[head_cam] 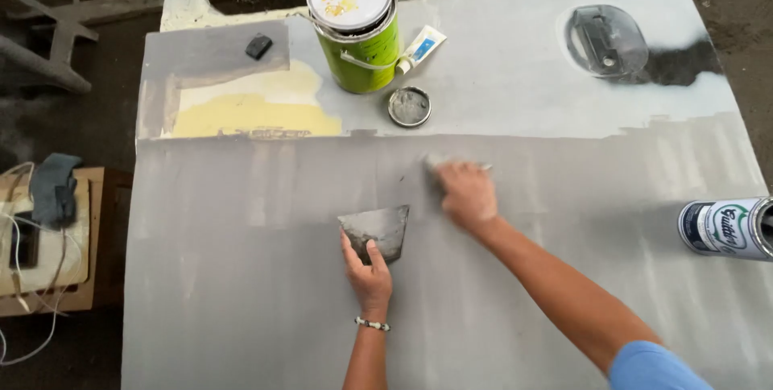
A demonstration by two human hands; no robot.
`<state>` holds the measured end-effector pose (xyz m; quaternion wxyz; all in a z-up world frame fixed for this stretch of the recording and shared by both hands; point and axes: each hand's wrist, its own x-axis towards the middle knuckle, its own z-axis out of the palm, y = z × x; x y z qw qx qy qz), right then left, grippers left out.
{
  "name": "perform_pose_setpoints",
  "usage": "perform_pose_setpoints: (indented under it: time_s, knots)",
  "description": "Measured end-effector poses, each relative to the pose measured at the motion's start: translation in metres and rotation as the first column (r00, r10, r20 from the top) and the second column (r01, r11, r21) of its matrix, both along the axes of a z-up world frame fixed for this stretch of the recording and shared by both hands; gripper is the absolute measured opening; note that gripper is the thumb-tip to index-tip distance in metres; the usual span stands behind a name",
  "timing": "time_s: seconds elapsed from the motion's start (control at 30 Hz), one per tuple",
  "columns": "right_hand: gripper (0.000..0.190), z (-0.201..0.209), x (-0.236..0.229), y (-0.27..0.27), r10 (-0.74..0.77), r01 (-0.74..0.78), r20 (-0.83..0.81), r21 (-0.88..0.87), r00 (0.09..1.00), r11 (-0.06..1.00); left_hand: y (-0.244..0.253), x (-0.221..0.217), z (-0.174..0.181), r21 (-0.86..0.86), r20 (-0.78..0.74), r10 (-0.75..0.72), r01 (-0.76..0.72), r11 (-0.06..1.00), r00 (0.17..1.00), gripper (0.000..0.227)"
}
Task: The person uses a putty knife to spread a gray filler substance onto a large, curved metal panel. They repeatedly scoop the filler from a can and smooth it across the surface, occasionally wiping the tool on the panel's edge.
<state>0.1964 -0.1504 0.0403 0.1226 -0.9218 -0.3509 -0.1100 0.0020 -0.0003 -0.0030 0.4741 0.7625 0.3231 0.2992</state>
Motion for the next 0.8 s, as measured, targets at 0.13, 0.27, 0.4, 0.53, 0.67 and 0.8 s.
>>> perform_pose_setpoints:
  time_s: [0.13,0.27,0.4,0.53,0.67,0.8]
  knots:
    - [0.047,-0.014,0.024,-0.009,-0.022,0.014,-0.095,-0.092,0.995,0.996,-0.003,0.000,0.003,-0.026,0.002,0.017,-0.017,1.000,1.000,0.065]
    - [0.046,0.013,-0.021,-0.007,-0.098,0.084,-0.150,-0.096,0.984,0.992,0.002,0.008,-0.003,0.005,0.046,0.013,-0.014,1.000,0.999,0.063]
    - [0.056,0.017,-0.044,-0.025,0.029,-0.030,0.022,0.041,0.999,0.999,0.002,0.000,-0.013,-0.009,0.068,0.051,-0.051,0.999,0.996,0.056]
    - [0.049,-0.019,-0.082,-0.034,-0.127,0.124,-0.101,-0.034,0.987,0.992,0.007,0.003,-0.007,-0.033,0.101,0.044,-0.041,0.999,0.994,0.054]
    - [0.052,0.002,-0.104,-0.042,-0.094,0.081,-0.153,-0.085,0.984,0.993,0.006,-0.007,0.005,-0.299,0.030,0.061,-0.049,0.953,0.998,0.057]
    - [0.059,0.011,-0.148,-0.037,-0.121,0.116,-0.088,-0.061,0.989,0.991,0.010,0.000,0.029,-0.367,0.060,0.039,-0.014,0.930,0.997,0.057]
